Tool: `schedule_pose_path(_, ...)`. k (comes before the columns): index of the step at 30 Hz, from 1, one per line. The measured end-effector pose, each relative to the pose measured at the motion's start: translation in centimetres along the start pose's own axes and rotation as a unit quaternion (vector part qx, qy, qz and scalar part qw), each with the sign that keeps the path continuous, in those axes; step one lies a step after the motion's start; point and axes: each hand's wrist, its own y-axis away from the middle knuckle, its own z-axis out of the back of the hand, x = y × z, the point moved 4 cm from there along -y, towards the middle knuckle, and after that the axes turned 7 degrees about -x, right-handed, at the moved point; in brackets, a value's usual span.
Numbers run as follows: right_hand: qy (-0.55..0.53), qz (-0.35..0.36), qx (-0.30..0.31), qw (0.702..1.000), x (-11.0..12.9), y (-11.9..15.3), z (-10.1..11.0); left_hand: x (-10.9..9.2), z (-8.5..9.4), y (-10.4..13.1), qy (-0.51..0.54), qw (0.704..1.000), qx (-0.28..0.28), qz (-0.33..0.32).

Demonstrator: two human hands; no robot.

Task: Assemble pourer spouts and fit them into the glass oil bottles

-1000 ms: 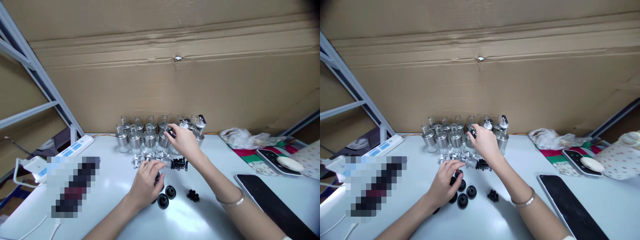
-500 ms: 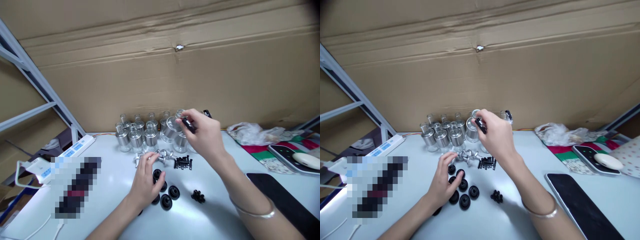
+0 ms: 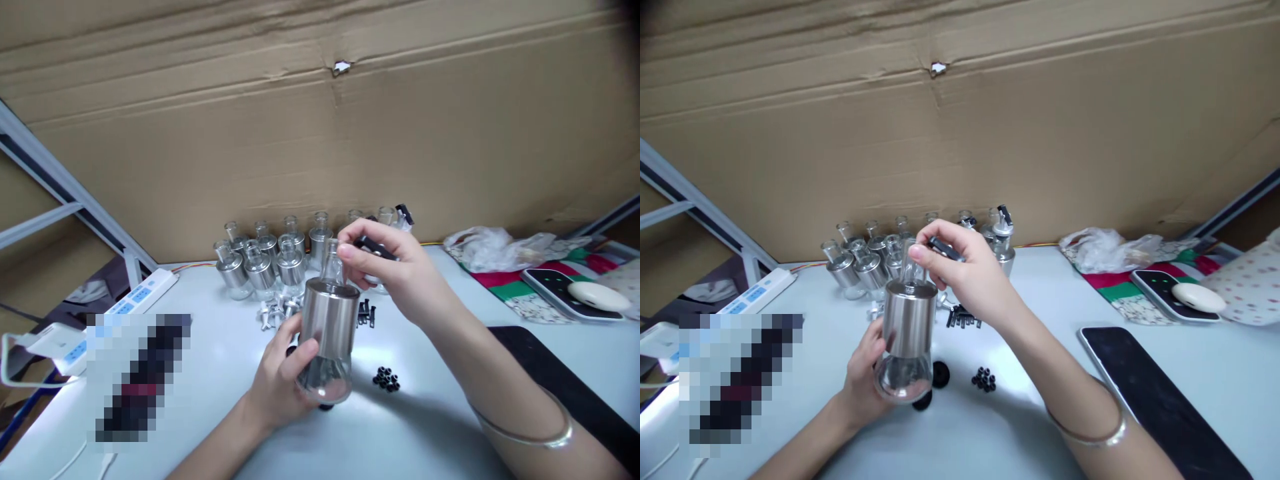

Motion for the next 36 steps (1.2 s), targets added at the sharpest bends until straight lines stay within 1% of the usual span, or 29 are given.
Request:
schedule_pose_path(2,-0.005,-0.021,0.001,1.0,-0.7,-0.1,-0.3,0.1,0.4,-0.3,-0.001,0.999,-0.034,-0.004)
schedule_pose_path(3,-0.007,-0.033,0.003,0.999,-1.0,-0.2,-0.4,0.1,0.6,-0.6,-0.001,0.999,-0.042,-0.004)
schedule_pose_path(4,-0.01,-0.043,0.008,0.999,-1.3,-0.2,-0.6,0.1,0.6,-0.9,0.0,0.999,-0.034,-0.001)
schedule_pose_path(8,-0.03,-0.071,0.049,0.996,-1.9,-0.2,-1.3,0.0,0.2,-1.6,0.037,0.999,0.028,0.009)
schedule_pose_path(11,-0.022,-0.075,0.066,0.995,-2.2,-0.2,-1.5,-0.4,-0.1,-1.5,0.09,0.995,0.032,0.012)
schedule_pose_path(13,-0.036,-0.072,0.055,0.995,-2.3,-0.3,-1.4,-0.6,-0.2,-1.3,0.123,0.992,0.014,0.021)
schedule_pose_path(14,-0.06,-0.068,0.04,0.995,-2.4,-0.4,-1.3,-0.6,-0.3,-1.2,0.133,0.991,0.006,0.023)
schedule_pose_path(17,-0.174,-0.051,-0.034,0.983,-2.3,-0.7,-0.7,-0.8,-0.2,-1.3,0.131,0.991,-0.003,0.014)
schedule_pose_path(20,-0.246,-0.04,-0.104,0.963,-2.4,-1.0,-0.2,-1.0,-0.1,-1.5,0.099,0.995,0.015,-0.011)
schedule_pose_path(22,-0.254,-0.034,-0.124,0.959,-2.5,-1.1,-0.3,-1.2,0.0,-1.6,0.078,0.996,0.032,-0.029)
schedule_pose_path(24,-0.247,-0.023,-0.128,0.96,-2.8,-1.2,-0.6,-1.2,0.0,-1.5,0.064,0.996,0.044,-0.037)
schedule_pose_path(26,-0.241,-0.018,-0.122,0.963,-3.3,-1.1,-1.1,-1.1,-0.1,-1.2,0.063,0.996,0.057,-0.032)
schedule_pose_path(29,-0.256,-0.031,-0.114,0.96,-4.0,-1.0,-1.9,-0.8,-0.1,-0.8,0.076,0.995,0.066,-0.017)
schedule_pose_path(32,-0.276,-0.044,-0.1,0.955,-4.3,-0.7,-2.4,-0.8,0.0,-0.8,0.077,0.995,0.055,-0.019)
schedule_pose_path(36,-0.288,-0.049,-0.089,0.952,-4.0,-0.4,-2.5,-1.2,0.2,-1.3,0.022,0.998,0.037,-0.053)
